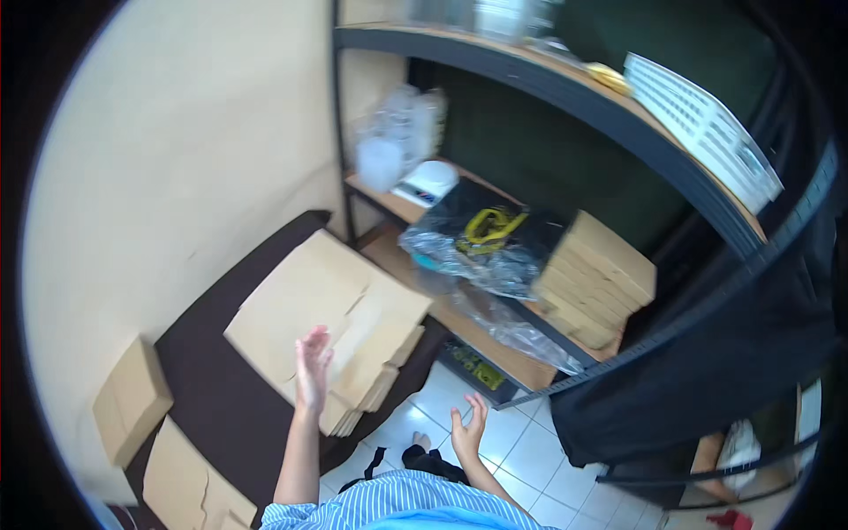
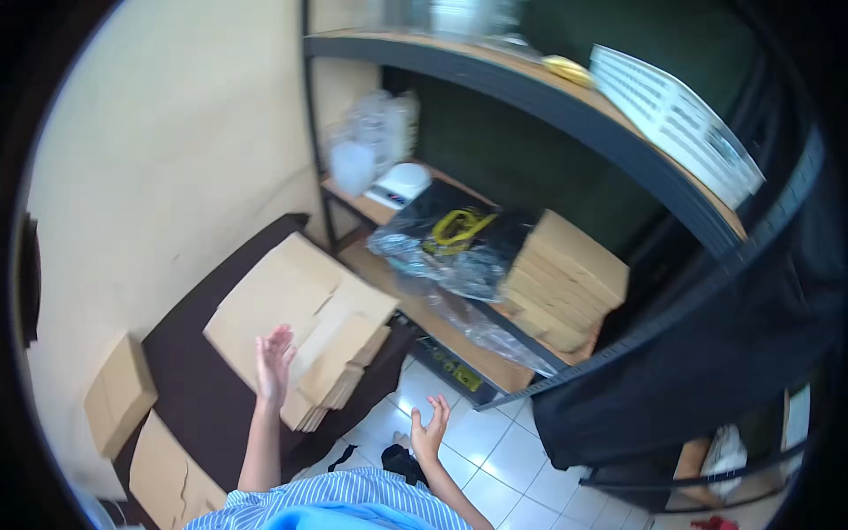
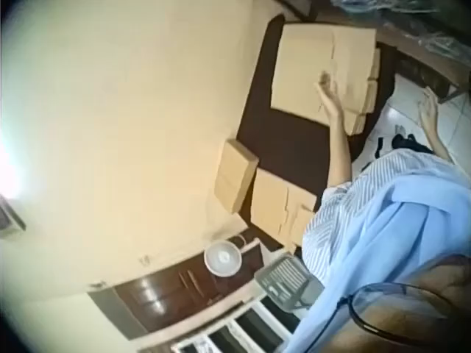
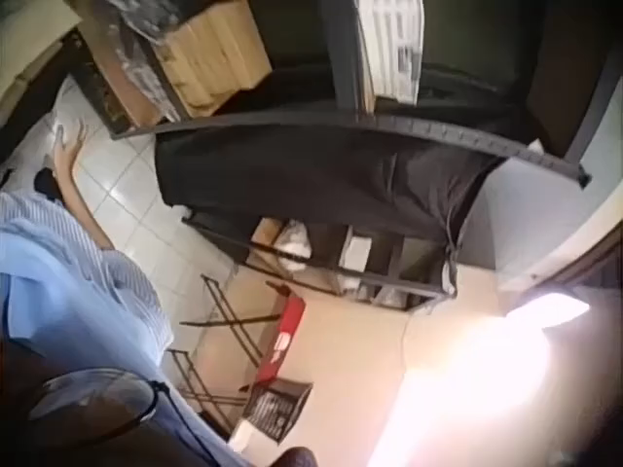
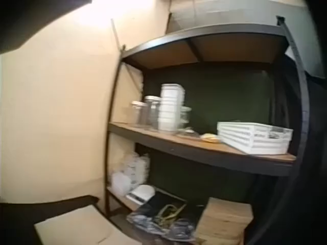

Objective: The recorder is folding and assembling several flat cardboard pieces into completed boxes.

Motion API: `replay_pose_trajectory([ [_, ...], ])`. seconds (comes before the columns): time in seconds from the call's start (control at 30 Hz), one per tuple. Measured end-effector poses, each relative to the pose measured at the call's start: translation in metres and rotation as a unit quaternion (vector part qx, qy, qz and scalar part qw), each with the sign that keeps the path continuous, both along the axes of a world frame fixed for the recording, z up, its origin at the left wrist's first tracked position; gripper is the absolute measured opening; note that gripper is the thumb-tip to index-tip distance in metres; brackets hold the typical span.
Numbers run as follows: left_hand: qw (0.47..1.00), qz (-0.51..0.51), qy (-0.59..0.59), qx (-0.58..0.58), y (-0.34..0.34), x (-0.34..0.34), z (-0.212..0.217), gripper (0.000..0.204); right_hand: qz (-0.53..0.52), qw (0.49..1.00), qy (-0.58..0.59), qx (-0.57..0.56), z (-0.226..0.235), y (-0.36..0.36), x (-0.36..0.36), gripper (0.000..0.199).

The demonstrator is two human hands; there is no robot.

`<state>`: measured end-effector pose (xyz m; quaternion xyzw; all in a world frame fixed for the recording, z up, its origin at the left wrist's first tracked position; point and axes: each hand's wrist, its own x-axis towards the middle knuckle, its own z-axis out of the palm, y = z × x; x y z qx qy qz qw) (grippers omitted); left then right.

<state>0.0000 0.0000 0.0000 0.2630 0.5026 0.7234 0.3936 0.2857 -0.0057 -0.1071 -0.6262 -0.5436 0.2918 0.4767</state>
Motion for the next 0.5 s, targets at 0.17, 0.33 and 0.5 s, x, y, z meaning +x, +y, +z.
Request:
replay_pose_trajectory([
  [0.17, 0.95, 0.289, 0.101, -0.067, -0.136, -0.1, -0.025, 0.052, 0.227, 0.971, -0.056, 0.054, 0.013, -0.033, -0.049, 0.028],
  [0.33, 0.756, 0.605, 0.151, -0.2, -0.38, -0.21, -0.099, 0.052, 0.39, 0.919, -0.052, 0.029, 0.026, -0.07, -0.111, 0.029],
  [0.5, 0.662, 0.685, 0.143, -0.269, -0.53, -0.2, -0.138, 0.057, 0.534, 0.84, -0.035, -0.091, 0.031, -0.103, -0.165, 0.032],
])
